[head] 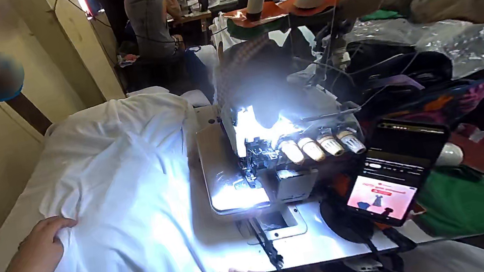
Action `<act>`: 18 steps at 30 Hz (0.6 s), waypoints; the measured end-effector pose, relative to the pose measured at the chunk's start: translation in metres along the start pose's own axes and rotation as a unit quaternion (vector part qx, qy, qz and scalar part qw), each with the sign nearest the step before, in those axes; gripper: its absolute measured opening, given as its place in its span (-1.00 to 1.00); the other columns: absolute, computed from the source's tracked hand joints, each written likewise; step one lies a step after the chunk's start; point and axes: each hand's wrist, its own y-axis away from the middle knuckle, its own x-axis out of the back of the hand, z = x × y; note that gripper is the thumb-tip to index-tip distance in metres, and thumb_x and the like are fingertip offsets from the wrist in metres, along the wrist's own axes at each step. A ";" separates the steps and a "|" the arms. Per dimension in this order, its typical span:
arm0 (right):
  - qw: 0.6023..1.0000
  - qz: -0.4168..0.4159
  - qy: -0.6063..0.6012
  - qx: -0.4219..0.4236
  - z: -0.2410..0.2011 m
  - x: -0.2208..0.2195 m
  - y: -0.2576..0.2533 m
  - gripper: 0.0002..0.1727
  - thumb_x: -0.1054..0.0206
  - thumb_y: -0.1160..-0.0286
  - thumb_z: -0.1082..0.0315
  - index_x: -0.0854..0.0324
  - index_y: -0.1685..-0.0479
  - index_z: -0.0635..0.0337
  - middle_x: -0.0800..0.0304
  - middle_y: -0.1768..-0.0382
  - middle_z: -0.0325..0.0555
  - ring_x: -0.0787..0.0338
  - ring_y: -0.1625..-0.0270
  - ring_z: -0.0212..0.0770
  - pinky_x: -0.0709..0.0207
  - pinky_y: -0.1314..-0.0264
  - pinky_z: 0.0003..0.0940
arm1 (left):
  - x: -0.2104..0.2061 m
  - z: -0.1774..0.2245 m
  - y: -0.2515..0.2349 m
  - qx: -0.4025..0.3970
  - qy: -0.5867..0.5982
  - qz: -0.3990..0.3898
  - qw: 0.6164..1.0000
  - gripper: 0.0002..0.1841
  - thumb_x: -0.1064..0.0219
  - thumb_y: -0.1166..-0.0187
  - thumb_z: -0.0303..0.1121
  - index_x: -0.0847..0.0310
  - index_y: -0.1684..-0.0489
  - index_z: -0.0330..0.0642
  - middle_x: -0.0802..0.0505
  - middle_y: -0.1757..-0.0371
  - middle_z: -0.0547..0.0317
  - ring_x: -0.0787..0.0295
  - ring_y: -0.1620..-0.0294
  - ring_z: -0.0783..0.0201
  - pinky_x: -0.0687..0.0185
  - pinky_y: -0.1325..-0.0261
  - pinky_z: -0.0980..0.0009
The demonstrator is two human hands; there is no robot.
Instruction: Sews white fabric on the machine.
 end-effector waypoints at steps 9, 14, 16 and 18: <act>0.967 0.056 0.065 -0.238 0.096 0.018 -0.015 -0.30 -0.19 -0.71 -0.11 -0.59 -0.45 0.41 -0.79 -0.31 0.22 -0.72 -0.46 0.19 -0.17 -0.73 0.32 | -0.033 0.142 -0.006 -0.154 0.053 0.027 0.986 -0.74 -0.25 -0.67 -0.45 -0.78 -0.19 -0.25 -0.80 -0.31 -0.14 -0.72 -0.36 -0.17 -0.58 -0.39 -0.24; 0.945 -0.031 0.139 -0.294 0.107 0.011 -0.030 -0.15 0.05 -0.69 -0.36 -0.78 -0.12 0.33 -0.86 -0.17 0.16 -0.70 -0.47 0.12 0.04 -0.84 0.21 | -0.074 0.230 -0.020 -0.144 -0.062 -0.161 0.974 -0.52 -0.15 -0.77 -0.13 -0.52 -0.63 -0.04 -0.63 -0.60 0.00 -0.37 -0.73 0.02 0.21 -0.87 -0.16; 0.943 0.131 0.224 -0.209 0.100 -0.001 -0.020 -0.36 -0.14 -0.63 -0.19 -0.84 0.13 0.27 -0.91 0.09 0.09 -0.88 -0.13 0.15 -0.46 -0.51 0.27 | -0.082 0.240 -0.026 -0.126 -0.103 -0.205 0.965 -0.56 -0.20 -0.70 -0.29 -0.54 -0.55 -0.13 -0.72 -0.43 -0.08 -0.49 -0.62 -0.07 0.34 -0.85 -0.24; 0.940 0.229 0.218 -0.125 0.092 0.000 -0.012 -0.61 -0.29 -0.59 0.02 -0.83 0.23 0.17 -0.86 0.28 -0.02 -0.88 0.14 0.07 -0.68 -0.08 0.11 | -0.080 0.235 -0.028 -0.138 -0.058 -0.209 0.966 -0.64 -0.17 -0.72 -0.33 -0.64 -0.41 -0.14 -0.78 -0.32 -0.06 -0.56 -0.55 -0.05 0.31 -0.84 -0.23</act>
